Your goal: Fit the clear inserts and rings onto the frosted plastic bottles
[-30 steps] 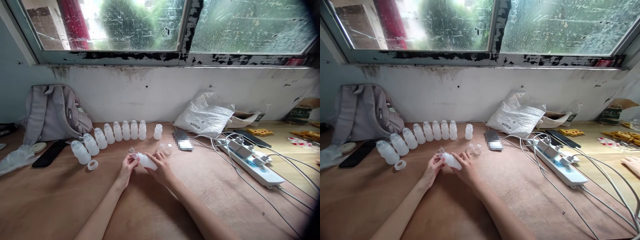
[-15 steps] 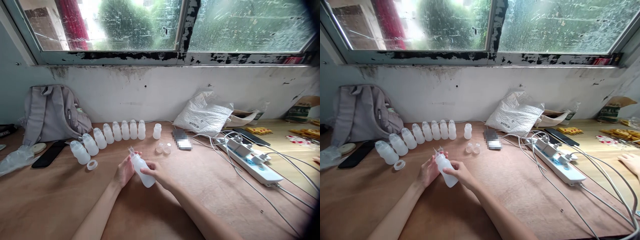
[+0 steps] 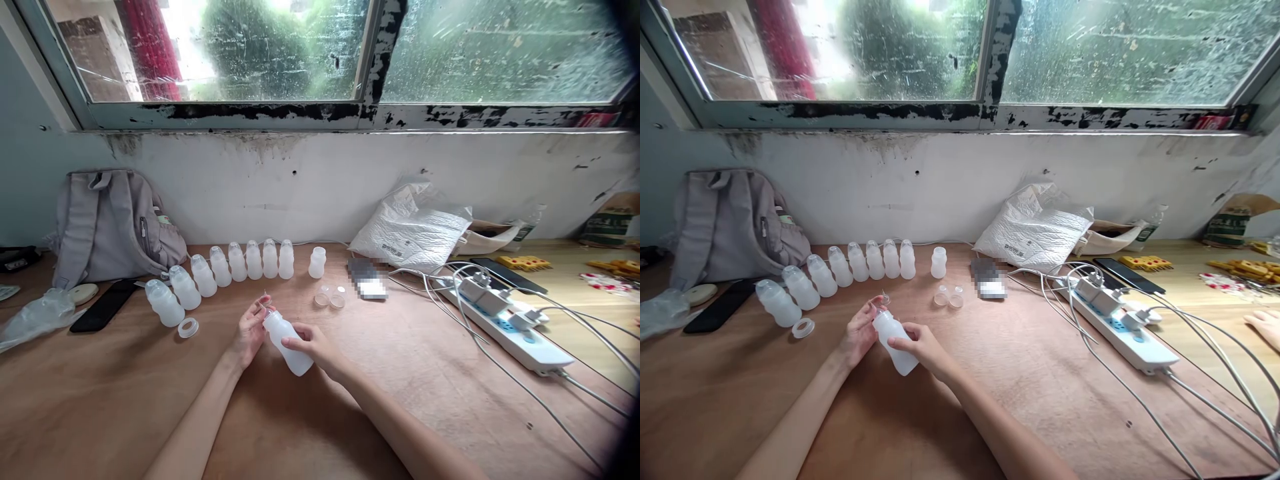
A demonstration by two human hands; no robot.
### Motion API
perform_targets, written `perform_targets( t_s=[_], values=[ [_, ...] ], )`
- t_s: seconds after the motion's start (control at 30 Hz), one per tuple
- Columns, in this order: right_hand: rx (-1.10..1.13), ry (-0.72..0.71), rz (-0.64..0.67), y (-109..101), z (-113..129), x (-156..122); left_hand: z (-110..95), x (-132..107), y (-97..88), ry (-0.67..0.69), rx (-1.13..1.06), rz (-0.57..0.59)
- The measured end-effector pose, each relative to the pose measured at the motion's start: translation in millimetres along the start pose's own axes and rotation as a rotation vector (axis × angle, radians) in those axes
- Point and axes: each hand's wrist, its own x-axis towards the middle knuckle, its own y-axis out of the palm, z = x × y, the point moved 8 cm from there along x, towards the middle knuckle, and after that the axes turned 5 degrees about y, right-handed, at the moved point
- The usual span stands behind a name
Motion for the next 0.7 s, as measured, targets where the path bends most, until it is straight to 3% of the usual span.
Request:
perform_targets(
  t_s=[0.13,0.3,0.5,0.63,0.7],
  values=[
    [-0.104,-0.034,-0.034,-2,-2,3,-4,1,-2.4,0.053,-0.041,-0.011],
    [-0.099,-0.053,-0.075,-7,-5,4,1,-1,-3.0,0.031,0.17,-0.031],
    [0.257,0.154,0.15,8,-17,2,-7,-9,17.2,0.017,-0.022,0.117],
    [0.108,0.018,-0.037,-6,-10,4,-2,-7,7.9,0.023,0.136,0.009],
    [0.135,0.032,-0.026,-6,-12,4,0,-5,6.2,0.022,0.126,0.009]
  ],
)
